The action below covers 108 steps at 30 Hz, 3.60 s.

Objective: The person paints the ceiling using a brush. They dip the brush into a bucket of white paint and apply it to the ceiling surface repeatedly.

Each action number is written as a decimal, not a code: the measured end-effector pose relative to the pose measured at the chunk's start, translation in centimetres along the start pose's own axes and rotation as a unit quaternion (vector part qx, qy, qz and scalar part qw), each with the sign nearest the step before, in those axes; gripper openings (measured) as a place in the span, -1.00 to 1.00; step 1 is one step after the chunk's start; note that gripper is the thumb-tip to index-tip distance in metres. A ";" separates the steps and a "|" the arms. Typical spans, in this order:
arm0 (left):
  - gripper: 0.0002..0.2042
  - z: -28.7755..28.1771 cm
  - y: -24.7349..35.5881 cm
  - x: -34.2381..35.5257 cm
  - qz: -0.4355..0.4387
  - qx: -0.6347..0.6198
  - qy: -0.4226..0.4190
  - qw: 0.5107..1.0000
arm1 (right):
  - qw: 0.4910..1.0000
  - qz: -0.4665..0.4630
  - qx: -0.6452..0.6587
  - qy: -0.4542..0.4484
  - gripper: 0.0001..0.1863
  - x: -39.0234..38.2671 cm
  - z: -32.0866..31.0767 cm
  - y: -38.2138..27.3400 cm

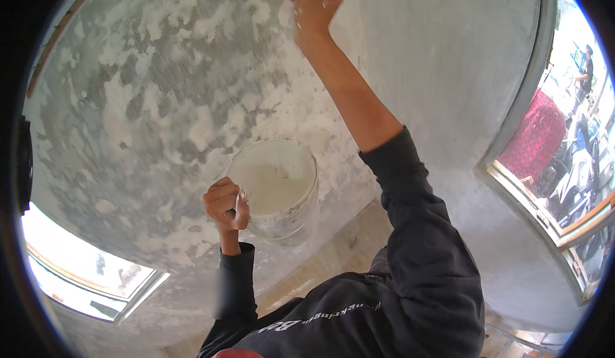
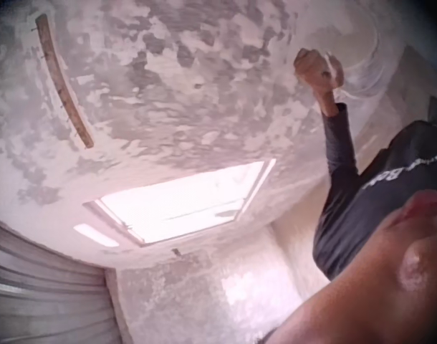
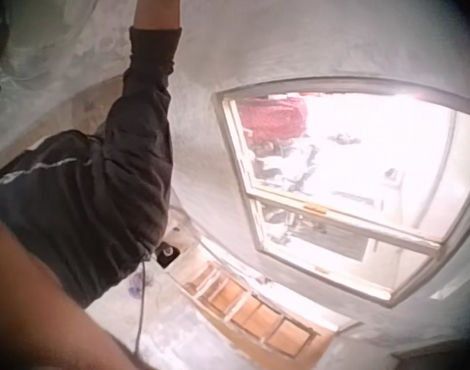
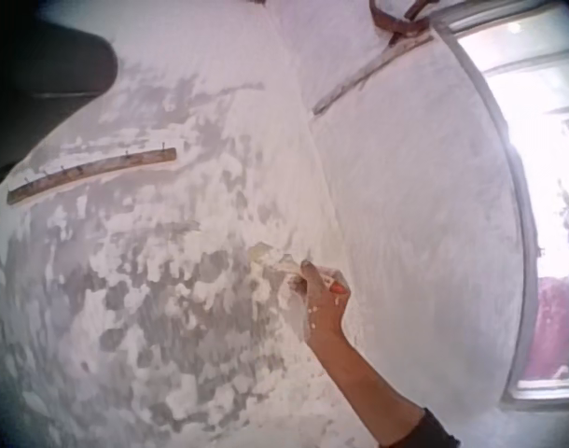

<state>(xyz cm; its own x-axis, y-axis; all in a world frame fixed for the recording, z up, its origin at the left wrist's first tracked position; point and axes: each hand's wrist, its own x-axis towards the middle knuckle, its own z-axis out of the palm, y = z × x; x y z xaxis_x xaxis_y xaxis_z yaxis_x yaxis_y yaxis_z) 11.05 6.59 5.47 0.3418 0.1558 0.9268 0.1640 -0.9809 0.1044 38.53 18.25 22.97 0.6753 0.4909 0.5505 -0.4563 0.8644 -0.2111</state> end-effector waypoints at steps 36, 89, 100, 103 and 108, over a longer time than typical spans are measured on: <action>-0.76 0.2 -0.9 -0.6 0.007 -0.016 -0.004 1.000 | 0.978 0.135 -0.134 0.080 -0.78 -2.3 0.1 1.7; -0.74 0.8 -2.0 -1.3 -0.038 -0.035 -0.010 0.999 | 0.977 0.121 -0.176 -0.001 -0.78 -16.7 -16.6 7.1; -0.72 -0.6 -1.8 -2.8 -0.049 -0.015 -0.018 0.999 | 0.912 0.193 -0.361 0.009 -0.74 -20.7 -21.9 6.7; -0.71 -1.0 -1.8 -3.0 -0.048 -0.008 -0.022 0.999 | 0.949 0.141 -0.282 -0.004 -0.75 -17.2 -17.3 8.6; -0.70 -1.3 -1.4 -3.5 -0.065 -0.007 -0.007 0.998 | 0.978 0.167 -0.115 0.042 -0.77 -14.2 -9.8 4.7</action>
<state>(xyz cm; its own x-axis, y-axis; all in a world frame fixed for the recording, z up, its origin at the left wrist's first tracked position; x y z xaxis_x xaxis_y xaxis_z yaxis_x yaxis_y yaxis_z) 8.39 7.29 2.53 0.3307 0.2828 0.9004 0.1945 -0.9540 0.2282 32.49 16.44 6.27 0.5606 0.7489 0.3533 -0.5232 0.6511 -0.5498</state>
